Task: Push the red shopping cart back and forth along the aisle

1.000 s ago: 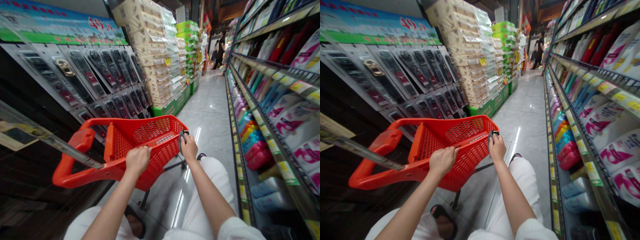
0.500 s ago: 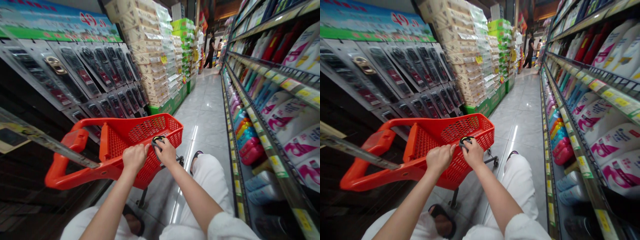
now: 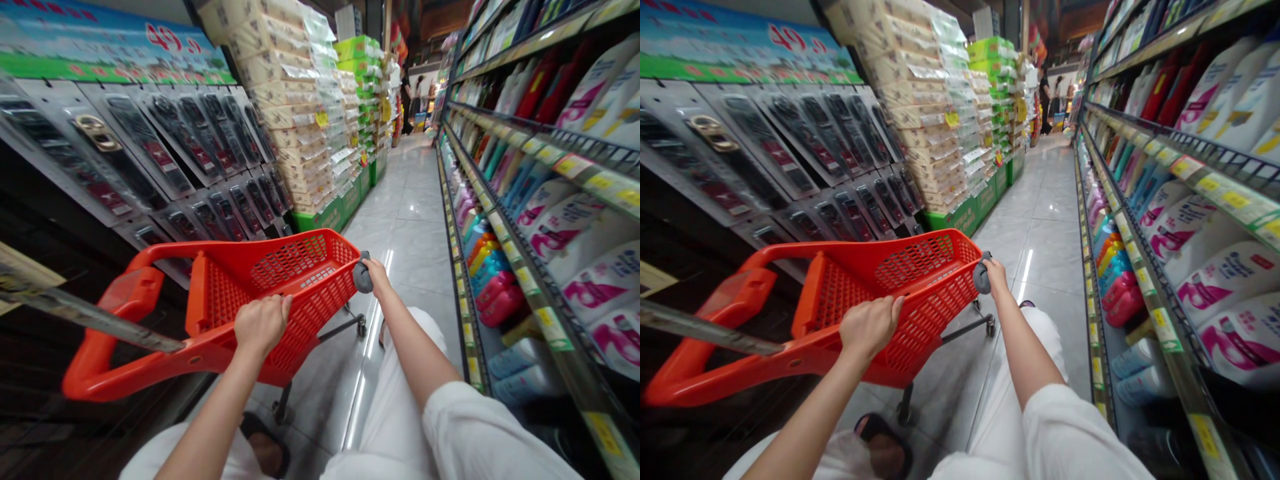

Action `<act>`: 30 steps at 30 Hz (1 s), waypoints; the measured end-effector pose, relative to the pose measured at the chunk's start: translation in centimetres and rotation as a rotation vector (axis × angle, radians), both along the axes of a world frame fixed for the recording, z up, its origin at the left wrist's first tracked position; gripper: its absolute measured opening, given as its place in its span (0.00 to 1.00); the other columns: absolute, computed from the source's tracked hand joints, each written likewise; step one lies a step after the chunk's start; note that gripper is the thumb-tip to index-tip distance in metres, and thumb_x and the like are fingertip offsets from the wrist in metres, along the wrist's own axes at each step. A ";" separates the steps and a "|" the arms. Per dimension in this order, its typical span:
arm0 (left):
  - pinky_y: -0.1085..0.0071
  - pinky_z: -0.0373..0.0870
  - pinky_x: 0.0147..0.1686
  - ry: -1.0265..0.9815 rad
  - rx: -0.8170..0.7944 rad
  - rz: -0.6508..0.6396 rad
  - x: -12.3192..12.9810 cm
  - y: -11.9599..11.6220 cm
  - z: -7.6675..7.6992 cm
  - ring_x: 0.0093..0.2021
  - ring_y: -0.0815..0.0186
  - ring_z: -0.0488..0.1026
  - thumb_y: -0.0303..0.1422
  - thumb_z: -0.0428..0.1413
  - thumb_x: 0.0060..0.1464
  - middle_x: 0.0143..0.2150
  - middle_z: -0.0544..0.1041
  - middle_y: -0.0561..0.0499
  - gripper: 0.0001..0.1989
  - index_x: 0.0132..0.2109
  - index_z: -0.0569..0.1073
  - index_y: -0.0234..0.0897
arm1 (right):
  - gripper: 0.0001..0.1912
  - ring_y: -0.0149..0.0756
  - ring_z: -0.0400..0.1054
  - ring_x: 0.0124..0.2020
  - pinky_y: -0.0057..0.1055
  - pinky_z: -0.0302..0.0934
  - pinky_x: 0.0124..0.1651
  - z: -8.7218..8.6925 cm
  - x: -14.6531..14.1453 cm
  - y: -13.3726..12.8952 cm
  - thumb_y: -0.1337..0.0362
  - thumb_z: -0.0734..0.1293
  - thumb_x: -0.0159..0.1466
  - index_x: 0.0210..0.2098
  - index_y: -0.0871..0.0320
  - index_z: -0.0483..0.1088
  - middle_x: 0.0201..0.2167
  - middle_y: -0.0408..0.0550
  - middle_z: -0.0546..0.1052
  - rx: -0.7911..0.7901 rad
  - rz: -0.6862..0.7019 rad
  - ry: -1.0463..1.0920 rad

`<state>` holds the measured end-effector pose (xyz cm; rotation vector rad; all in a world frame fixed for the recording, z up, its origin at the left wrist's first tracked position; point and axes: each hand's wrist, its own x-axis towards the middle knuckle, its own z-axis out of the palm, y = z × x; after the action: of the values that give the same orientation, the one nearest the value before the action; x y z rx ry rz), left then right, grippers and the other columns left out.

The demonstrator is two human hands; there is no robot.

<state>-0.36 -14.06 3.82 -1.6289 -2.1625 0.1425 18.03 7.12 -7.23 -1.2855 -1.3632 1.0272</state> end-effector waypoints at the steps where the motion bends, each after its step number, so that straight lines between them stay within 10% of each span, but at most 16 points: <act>1: 0.63 0.60 0.30 0.005 -0.003 0.001 0.0 0.0 0.0 0.33 0.51 0.77 0.45 0.31 0.65 0.31 0.80 0.38 0.34 0.34 0.77 0.33 | 0.18 0.31 0.69 0.32 0.22 0.61 0.34 -0.2 -0.4 -0.5 0.64 0.55 0.63 0.40 0.70 0.72 0.31 0.50 0.77 -0.014 0.004 0.022; 13: 0.64 0.61 0.32 -0.036 -0.005 0.014 -0.4 0.6 -0.1 0.35 0.51 0.78 0.45 0.31 0.65 0.33 0.80 0.39 0.34 0.36 0.78 0.33 | 0.20 0.38 0.68 0.45 0.30 0.61 0.50 -0.6 -8.5 -12.2 0.54 0.56 0.66 0.46 0.59 0.73 0.41 0.53 0.71 0.018 0.041 -0.088; 19: 0.65 0.60 0.29 -0.040 -0.019 0.017 -0.6 0.5 0.1 0.35 0.51 0.78 0.44 0.30 0.65 0.33 0.80 0.40 0.33 0.35 0.77 0.34 | 0.16 0.35 0.68 0.44 0.27 0.63 0.47 0.6 -10.2 -17.8 0.56 0.61 0.65 0.49 0.51 0.73 0.44 0.48 0.70 0.302 0.337 -0.238; 30: 0.65 0.57 0.28 0.054 0.000 -0.075 -1.6 -1.3 0.1 0.31 0.52 0.77 0.45 0.32 0.65 0.30 0.79 0.42 0.32 0.33 0.76 0.34 | 0.16 0.35 0.69 0.43 0.27 0.61 0.40 -2.7 -2.0 -7.7 0.61 0.64 0.61 0.47 0.48 0.76 0.45 0.46 0.73 0.455 0.111 -0.503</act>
<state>-1.92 -15.36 3.90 -1.6844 -2.0587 0.1621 15.99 -0.63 -9.94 -1.1651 -1.9330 0.4234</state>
